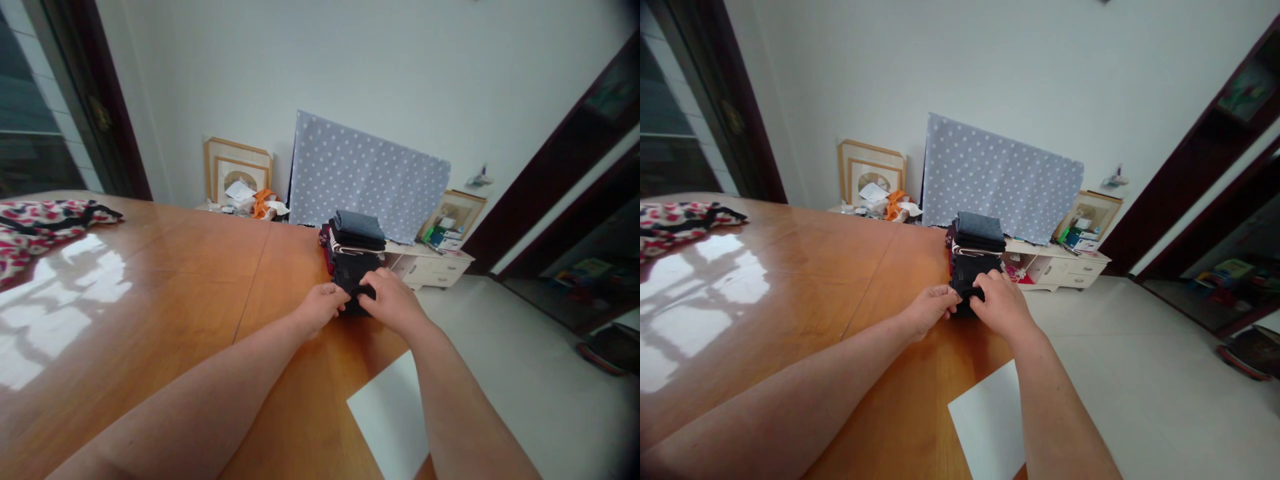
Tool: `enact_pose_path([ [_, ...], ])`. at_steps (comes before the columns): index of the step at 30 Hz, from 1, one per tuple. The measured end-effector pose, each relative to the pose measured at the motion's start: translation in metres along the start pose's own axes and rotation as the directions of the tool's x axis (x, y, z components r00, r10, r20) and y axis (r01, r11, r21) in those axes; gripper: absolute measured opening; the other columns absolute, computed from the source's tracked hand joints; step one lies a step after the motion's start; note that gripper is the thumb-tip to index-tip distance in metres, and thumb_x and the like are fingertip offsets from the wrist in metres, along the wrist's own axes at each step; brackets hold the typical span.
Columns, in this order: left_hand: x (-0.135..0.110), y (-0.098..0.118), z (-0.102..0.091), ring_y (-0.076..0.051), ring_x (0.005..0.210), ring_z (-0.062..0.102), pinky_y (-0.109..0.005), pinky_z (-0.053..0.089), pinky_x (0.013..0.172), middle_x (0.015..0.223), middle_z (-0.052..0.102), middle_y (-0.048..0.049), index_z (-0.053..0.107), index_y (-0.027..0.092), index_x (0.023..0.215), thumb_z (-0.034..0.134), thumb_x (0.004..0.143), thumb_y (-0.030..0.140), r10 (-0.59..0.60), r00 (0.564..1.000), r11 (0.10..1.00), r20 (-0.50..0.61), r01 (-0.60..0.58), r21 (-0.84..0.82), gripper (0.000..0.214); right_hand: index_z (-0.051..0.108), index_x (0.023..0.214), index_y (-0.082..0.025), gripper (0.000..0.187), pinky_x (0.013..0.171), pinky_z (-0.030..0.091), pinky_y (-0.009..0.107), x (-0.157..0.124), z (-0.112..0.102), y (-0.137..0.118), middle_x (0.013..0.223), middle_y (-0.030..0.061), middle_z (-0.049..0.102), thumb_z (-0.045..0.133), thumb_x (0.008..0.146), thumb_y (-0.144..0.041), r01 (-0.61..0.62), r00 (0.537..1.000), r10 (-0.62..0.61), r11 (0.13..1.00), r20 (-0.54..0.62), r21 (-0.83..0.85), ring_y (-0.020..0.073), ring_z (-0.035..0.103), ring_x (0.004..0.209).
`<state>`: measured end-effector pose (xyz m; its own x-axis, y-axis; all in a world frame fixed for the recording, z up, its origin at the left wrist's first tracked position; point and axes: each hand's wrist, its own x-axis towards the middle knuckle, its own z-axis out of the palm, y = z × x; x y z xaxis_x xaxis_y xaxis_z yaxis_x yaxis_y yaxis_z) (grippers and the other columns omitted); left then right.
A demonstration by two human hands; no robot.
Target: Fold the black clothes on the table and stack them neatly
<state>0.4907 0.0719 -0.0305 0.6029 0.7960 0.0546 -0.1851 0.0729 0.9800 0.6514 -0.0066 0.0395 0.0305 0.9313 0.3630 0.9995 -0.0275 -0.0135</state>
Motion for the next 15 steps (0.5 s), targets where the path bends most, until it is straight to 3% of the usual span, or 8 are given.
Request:
enact_pose_path([
  [2, 0.000, 0.002, 0.000, -0.009, 0.053, 0.046, -0.024, 0.034, 0.054, 0.059, 0.056, 0.0028, 0.056, 0.020, 0.064, 0.068, 0.072, 0.034, 0.002, 1.000, 1.000, -0.004, -0.002, -0.021, 0.021, 0.064, 0.104, -0.024, 0.027, 0.082, 0.040, 0.033, -0.003, -0.004, -0.003, 0.101, 0.0072, 0.061, 0.069, 0.079, -0.032, 0.043, 0.998, -0.043, 0.999, 0.056, -0.006, 0.0259, 0.055, 0.099],
  [5, -0.001, 0.006, 0.002, -0.009, 0.052, 0.046, -0.024, 0.034, 0.055, 0.059, 0.058, 0.0021, 0.057, 0.019, 0.064, 0.068, 0.072, 0.036, -0.003, 1.000, 0.999, 0.000, 0.003, -0.037, 0.022, 0.063, 0.106, -0.023, 0.037, 0.085, 0.040, 0.036, -0.005, -0.004, -0.006, 0.104, 0.0091, 0.060, 0.073, 0.076, -0.042, 0.041, 0.998, -0.040, 0.999, 0.038, -0.026, 0.0285, 0.054, 0.102],
  [9, 0.002, 0.009, -0.002, -0.010, 0.055, 0.049, -0.024, 0.036, 0.056, 0.065, 0.063, -0.0002, 0.063, 0.018, 0.072, 0.067, 0.075, 0.037, 0.008, 1.000, 0.998, -0.012, -0.008, -0.055, 0.020, 0.063, 0.098, -0.024, 0.019, 0.080, 0.040, 0.034, 0.000, 0.003, -0.004, 0.099, 0.0089, 0.061, 0.064, 0.086, -0.039, -0.018, 0.999, 0.016, 0.999, -0.035, -0.040, 0.0268, 0.056, 0.097],
  [12, 0.011, 0.005, -0.013, -0.012, 0.059, 0.052, -0.026, 0.039, 0.061, 0.069, 0.064, -0.0015, 0.064, 0.019, 0.076, 0.061, 0.078, 0.035, 0.075, 0.985, 0.997, -0.158, -0.080, -0.024, 0.017, 0.063, 0.100, -0.024, 0.019, 0.073, 0.040, 0.031, 0.004, 0.009, 0.006, 0.096, 0.0070, 0.063, 0.058, 0.090, -0.040, -0.120, 0.989, 0.126, 0.990, -0.076, 0.075, 0.0237, 0.058, 0.090],
  [15, 0.017, 0.000, -0.023, -0.015, 0.067, 0.055, -0.027, 0.043, 0.067, 0.071, 0.062, -0.0008, 0.059, 0.021, 0.073, 0.056, 0.080, 0.030, 0.196, 0.934, 0.974, -0.298, -0.150, 0.171, 0.012, 0.062, 0.101, -0.024, 0.023, 0.072, 0.041, 0.030, 0.006, 0.013, 0.015, 0.094, 0.0055, 0.064, 0.057, 0.090, -0.043, -0.175, 0.974, 0.198, 0.968, -0.113, 0.181, 0.0221, 0.059, 0.087],
])
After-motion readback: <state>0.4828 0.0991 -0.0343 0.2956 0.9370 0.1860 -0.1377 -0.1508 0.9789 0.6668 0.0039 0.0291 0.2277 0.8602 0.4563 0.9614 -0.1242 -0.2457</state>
